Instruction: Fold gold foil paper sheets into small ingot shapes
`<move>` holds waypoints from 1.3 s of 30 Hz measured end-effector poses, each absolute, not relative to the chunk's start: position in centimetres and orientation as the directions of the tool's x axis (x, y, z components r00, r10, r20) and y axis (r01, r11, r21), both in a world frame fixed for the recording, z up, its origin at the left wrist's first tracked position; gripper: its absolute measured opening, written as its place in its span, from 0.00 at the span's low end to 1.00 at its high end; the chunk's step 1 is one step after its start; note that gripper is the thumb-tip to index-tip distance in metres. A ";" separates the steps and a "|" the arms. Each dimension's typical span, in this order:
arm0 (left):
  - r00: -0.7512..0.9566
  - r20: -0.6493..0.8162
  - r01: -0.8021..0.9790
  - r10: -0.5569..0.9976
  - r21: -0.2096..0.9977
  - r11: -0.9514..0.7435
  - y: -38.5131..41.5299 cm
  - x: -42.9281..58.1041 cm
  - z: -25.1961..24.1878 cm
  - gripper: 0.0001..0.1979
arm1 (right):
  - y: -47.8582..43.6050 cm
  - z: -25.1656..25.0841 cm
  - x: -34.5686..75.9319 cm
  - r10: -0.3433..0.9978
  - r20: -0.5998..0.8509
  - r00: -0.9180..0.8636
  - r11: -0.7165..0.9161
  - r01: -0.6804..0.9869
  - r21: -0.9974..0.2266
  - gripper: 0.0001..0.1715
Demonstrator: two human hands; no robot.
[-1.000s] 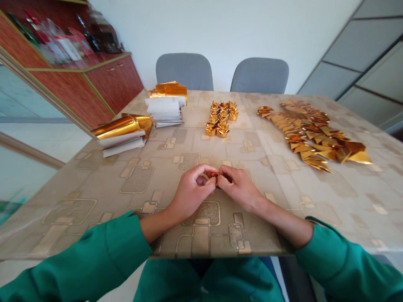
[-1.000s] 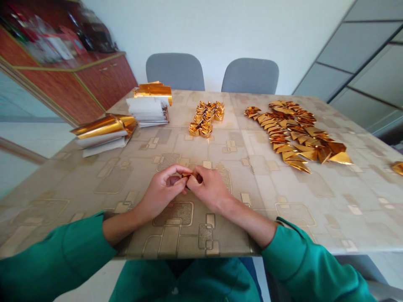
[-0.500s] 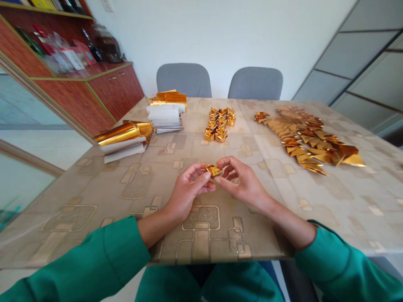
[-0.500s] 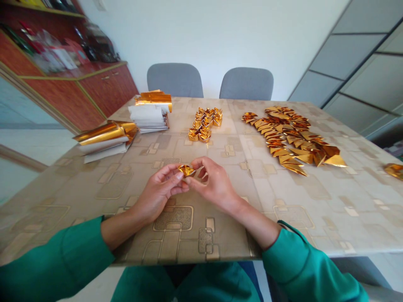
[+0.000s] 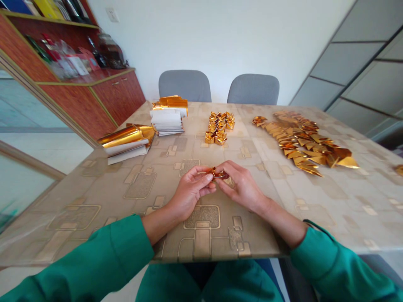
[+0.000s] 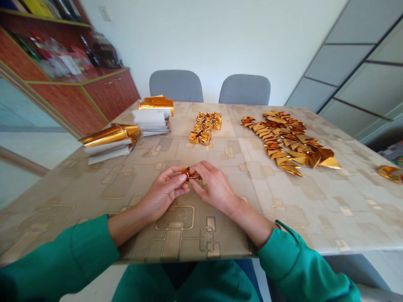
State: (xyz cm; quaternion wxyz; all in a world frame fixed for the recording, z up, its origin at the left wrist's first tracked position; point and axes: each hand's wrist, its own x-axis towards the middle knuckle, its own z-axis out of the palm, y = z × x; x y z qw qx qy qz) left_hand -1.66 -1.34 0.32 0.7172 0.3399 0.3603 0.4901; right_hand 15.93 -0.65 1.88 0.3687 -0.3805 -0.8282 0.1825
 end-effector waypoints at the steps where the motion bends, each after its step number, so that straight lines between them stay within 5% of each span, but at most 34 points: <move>1: 0.266 -0.199 -0.486 0.943 0.817 0.310 -1.3 -1.6 0.3 0.19 | -0.7 1.8 15.9 0.768 0.473 -0.432 0.640 0.495 -0.587 0.05; 5: 0.279 -0.260 -0.545 0.924 0.749 0.376 -1.3 -1.5 0.1 0.17 | -0.8 1.7 15.5 0.801 0.443 -0.401 0.595 0.463 -0.656 0.03; 9: 0.270 -0.252 -0.460 0.929 0.814 0.355 -1.3 -1.8 0.3 0.16 | 0.1 2.0 16.5 0.842 0.388 -0.374 0.533 0.469 -0.704 0.04; 18: 0.201 -0.199 -0.376 0.959 0.888 0.264 -1.1 -2.2 1.0 0.12 | 11.4 0.9 25.3 0.924 0.311 -0.221 0.321 0.891 -0.321 0.08; 31: 0.150 -0.240 -0.377 0.959 0.883 0.280 -0.3 -3.1 1.7 0.09 | 21.4 -0.1 24.8 0.875 0.383 -0.296 0.373 0.916 -0.146 0.09; 39: 0.170 -0.247 -0.384 0.954 0.875 0.295 -0.6 -3.1 2.1 0.08 | 22.3 -0.4 24.1 0.871 0.414 -0.264 0.361 0.916 -0.175 0.09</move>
